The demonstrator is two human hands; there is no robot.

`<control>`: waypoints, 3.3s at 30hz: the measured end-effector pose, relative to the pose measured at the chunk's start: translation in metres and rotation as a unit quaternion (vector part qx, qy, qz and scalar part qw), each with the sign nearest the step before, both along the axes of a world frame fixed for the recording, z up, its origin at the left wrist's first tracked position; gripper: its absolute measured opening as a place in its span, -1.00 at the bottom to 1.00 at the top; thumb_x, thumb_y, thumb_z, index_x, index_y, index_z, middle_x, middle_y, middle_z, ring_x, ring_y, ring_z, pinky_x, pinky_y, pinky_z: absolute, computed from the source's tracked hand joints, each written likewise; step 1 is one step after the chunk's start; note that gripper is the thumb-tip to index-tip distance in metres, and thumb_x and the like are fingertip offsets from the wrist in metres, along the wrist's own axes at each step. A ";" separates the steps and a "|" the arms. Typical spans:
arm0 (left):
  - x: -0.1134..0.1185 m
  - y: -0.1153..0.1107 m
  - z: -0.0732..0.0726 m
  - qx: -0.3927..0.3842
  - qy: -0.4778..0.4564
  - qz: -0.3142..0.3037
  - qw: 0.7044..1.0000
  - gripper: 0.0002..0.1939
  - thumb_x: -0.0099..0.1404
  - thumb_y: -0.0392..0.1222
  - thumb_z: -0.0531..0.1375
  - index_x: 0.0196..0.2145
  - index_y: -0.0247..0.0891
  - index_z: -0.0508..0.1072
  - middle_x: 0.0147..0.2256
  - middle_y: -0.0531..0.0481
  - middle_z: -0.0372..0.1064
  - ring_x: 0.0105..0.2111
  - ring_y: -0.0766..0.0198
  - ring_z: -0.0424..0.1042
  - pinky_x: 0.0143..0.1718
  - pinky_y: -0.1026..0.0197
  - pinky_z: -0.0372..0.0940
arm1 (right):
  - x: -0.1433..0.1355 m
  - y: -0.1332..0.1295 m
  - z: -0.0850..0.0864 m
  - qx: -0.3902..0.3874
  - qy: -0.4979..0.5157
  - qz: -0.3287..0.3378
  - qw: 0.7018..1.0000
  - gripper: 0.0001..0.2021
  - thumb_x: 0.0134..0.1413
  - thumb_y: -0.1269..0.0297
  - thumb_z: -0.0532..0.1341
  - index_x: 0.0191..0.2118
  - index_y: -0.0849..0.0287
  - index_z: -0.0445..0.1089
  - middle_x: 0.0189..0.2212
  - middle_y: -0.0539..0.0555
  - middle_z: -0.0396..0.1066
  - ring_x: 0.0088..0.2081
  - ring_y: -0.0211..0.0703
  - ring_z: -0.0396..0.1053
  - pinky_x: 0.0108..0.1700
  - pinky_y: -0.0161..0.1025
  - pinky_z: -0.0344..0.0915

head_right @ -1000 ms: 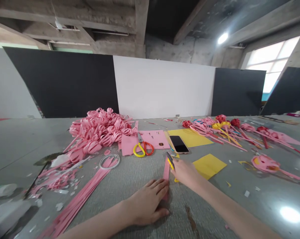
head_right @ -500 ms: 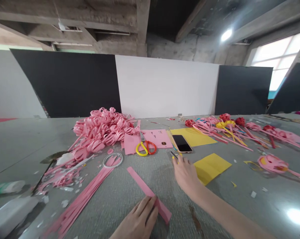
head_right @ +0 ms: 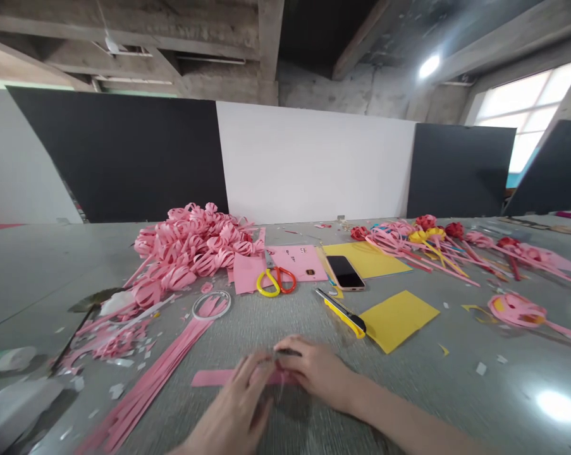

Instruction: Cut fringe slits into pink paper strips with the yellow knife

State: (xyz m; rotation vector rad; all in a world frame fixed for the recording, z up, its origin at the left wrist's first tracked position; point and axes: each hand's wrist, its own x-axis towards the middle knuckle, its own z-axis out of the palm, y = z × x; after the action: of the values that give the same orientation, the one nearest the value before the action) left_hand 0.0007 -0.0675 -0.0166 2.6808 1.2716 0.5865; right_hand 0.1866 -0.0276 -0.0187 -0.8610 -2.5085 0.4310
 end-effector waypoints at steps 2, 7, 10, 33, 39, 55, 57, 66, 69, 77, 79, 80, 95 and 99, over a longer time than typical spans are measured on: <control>-0.008 0.008 0.013 -0.023 0.009 0.030 0.999 -0.64 0.11 -0.50 -0.01 -0.18 -0.20 0.32 -0.16 -0.05 0.25 -0.15 0.18 0.25 -0.15 0.10 0.22 | 0.005 0.005 0.001 0.006 -0.003 -0.020 1.000 -0.76 0.14 0.37 -0.01 -0.14 0.08 0.34 -0.09 0.06 0.23 -0.02 -0.23 0.13 0.02 -0.23 0.06; -0.018 0.022 0.015 -0.013 0.076 0.000 0.997 -0.77 0.23 -0.40 0.03 -0.22 -0.16 0.35 -0.31 0.02 0.28 -0.28 0.24 0.30 -0.27 0.19 0.27 | 0.013 0.010 0.001 -0.003 0.014 -0.054 0.998 -0.77 0.15 0.37 -0.02 -0.21 0.09 0.37 -0.16 0.06 0.24 -0.09 -0.23 0.19 -0.06 -0.25 0.13; -0.020 0.028 0.009 0.031 0.102 -0.051 0.993 -0.82 0.26 -0.40 0.00 -0.26 -0.23 0.34 -0.33 0.01 0.27 -0.30 0.26 0.29 -0.30 0.24 0.27 | 0.010 0.008 0.001 0.017 0.019 -0.066 0.998 -0.78 0.15 0.37 -0.01 -0.24 0.10 0.37 -0.20 0.06 0.25 -0.13 -0.22 0.20 -0.08 -0.24 0.14; -0.027 0.035 0.011 0.084 0.125 -0.118 0.982 -0.82 0.31 -0.34 -0.08 -0.36 -0.28 0.29 -0.38 0.01 0.23 -0.38 0.28 0.27 -0.39 0.26 0.22 | -0.014 -0.006 -0.007 0.151 -0.080 -0.107 0.979 -0.86 0.13 0.38 0.02 -0.39 0.19 0.30 -0.43 0.01 0.26 -0.34 -0.22 0.21 -0.26 -0.24 0.16; -0.022 0.029 0.011 0.081 0.171 -0.060 0.980 -0.82 0.29 -0.36 -0.06 -0.38 -0.29 0.31 -0.39 -0.02 0.25 -0.39 0.22 0.28 -0.39 0.18 0.23 | -0.015 -0.007 -0.008 0.167 -0.105 -0.100 0.975 -0.84 0.12 0.43 0.01 -0.42 0.22 0.28 -0.44 0.03 0.25 -0.35 -0.20 0.19 -0.30 -0.25 0.15; -0.016 0.031 0.016 0.048 0.149 0.039 0.987 -0.81 0.27 -0.38 -0.04 -0.41 -0.29 0.33 -0.41 -0.02 0.29 -0.38 0.19 0.31 -0.34 0.16 0.17 | -0.011 0.000 -0.004 0.098 -0.086 -0.215 0.968 -0.83 -0.02 0.36 0.19 -0.55 0.19 0.22 -0.55 -0.07 0.25 -0.48 -0.28 0.20 -0.39 -0.30 0.05; -0.015 0.030 0.015 0.055 0.153 0.038 0.986 -0.81 0.27 -0.38 -0.04 -0.41 -0.28 0.32 -0.41 -0.02 0.29 -0.38 0.19 0.30 -0.34 0.16 0.16 | -0.010 0.001 -0.004 0.101 -0.084 -0.217 0.967 -0.81 -0.02 0.33 0.20 -0.57 0.20 0.21 -0.57 -0.08 0.24 -0.50 -0.30 0.20 -0.39 -0.30 0.03; -0.015 0.029 0.014 0.061 0.159 0.063 0.983 -0.86 0.25 -0.36 -0.01 -0.40 -0.27 0.32 -0.40 -0.01 0.30 -0.37 0.18 0.31 -0.33 0.14 0.14 | -0.009 0.002 -0.004 0.082 -0.075 -0.234 0.966 -0.79 -0.07 0.28 0.23 -0.59 0.19 0.22 -0.58 -0.09 0.26 -0.52 -0.31 0.20 -0.42 -0.31 0.02; -0.015 0.030 0.015 0.057 0.158 0.066 0.984 -0.85 0.25 -0.36 -0.01 -0.40 -0.27 0.33 -0.41 -0.01 0.30 -0.37 0.19 0.32 -0.34 0.16 0.13 | -0.009 0.002 -0.003 0.079 -0.075 -0.234 0.966 -0.78 -0.06 0.28 0.23 -0.60 0.19 0.22 -0.60 -0.10 0.25 -0.54 -0.33 0.18 -0.44 -0.32 0.02; -0.016 0.034 0.015 0.045 0.165 0.066 0.983 -0.83 0.25 -0.37 -0.02 -0.42 -0.28 0.33 -0.42 0.00 0.32 -0.38 0.20 0.33 -0.36 0.17 0.13 | -0.009 0.004 -0.004 0.072 -0.077 -0.236 0.966 -0.79 -0.07 0.30 0.23 -0.60 0.19 0.23 -0.60 -0.10 0.25 -0.53 -0.32 0.19 -0.45 -0.33 0.01; -0.015 0.034 0.015 0.045 0.168 0.068 0.982 -0.82 0.25 -0.37 -0.02 -0.42 -0.28 0.33 -0.42 -0.01 0.33 -0.38 0.19 0.33 -0.35 0.16 0.13 | -0.009 0.003 -0.004 0.069 -0.076 -0.239 0.965 -0.79 -0.08 0.29 0.24 -0.59 0.19 0.23 -0.60 -0.10 0.25 -0.53 -0.31 0.19 -0.45 -0.33 0.02; -0.015 0.033 0.015 0.045 0.170 0.070 0.982 -0.82 0.25 -0.38 -0.02 -0.42 -0.28 0.34 -0.42 -0.01 0.33 -0.38 0.18 0.33 -0.35 0.16 0.13 | -0.010 0.003 -0.004 0.069 -0.075 -0.241 0.965 -0.79 -0.08 0.28 0.24 -0.59 0.19 0.24 -0.60 -0.10 0.25 -0.53 -0.31 0.20 -0.45 -0.33 0.02; -0.014 0.034 0.016 0.045 0.183 0.075 0.979 -0.84 0.25 -0.37 -0.01 -0.40 -0.29 0.34 -0.41 -0.01 0.34 -0.38 0.17 0.34 -0.36 0.16 0.15 | -0.011 0.003 -0.005 0.074 -0.071 -0.250 0.963 -0.79 -0.08 0.26 0.25 -0.60 0.20 0.27 -0.60 -0.10 0.29 -0.54 -0.33 0.20 -0.38 -0.29 -0.04; -0.014 0.035 0.015 0.046 0.186 0.076 0.978 -0.83 0.26 -0.36 -0.01 -0.41 -0.28 0.34 -0.42 -0.01 0.34 -0.38 0.18 0.34 -0.36 0.16 0.15 | -0.011 0.004 -0.004 0.078 -0.081 -0.249 0.962 -0.79 -0.09 0.25 0.25 -0.60 0.20 0.27 -0.60 -0.10 0.30 -0.54 -0.33 0.21 -0.38 -0.29 -0.05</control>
State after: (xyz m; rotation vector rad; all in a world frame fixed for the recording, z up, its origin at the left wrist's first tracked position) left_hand -0.0132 -0.0328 -0.0017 2.8833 1.5850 0.1596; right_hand 0.1751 -0.0241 -0.0226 -1.4537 -2.3044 -0.0068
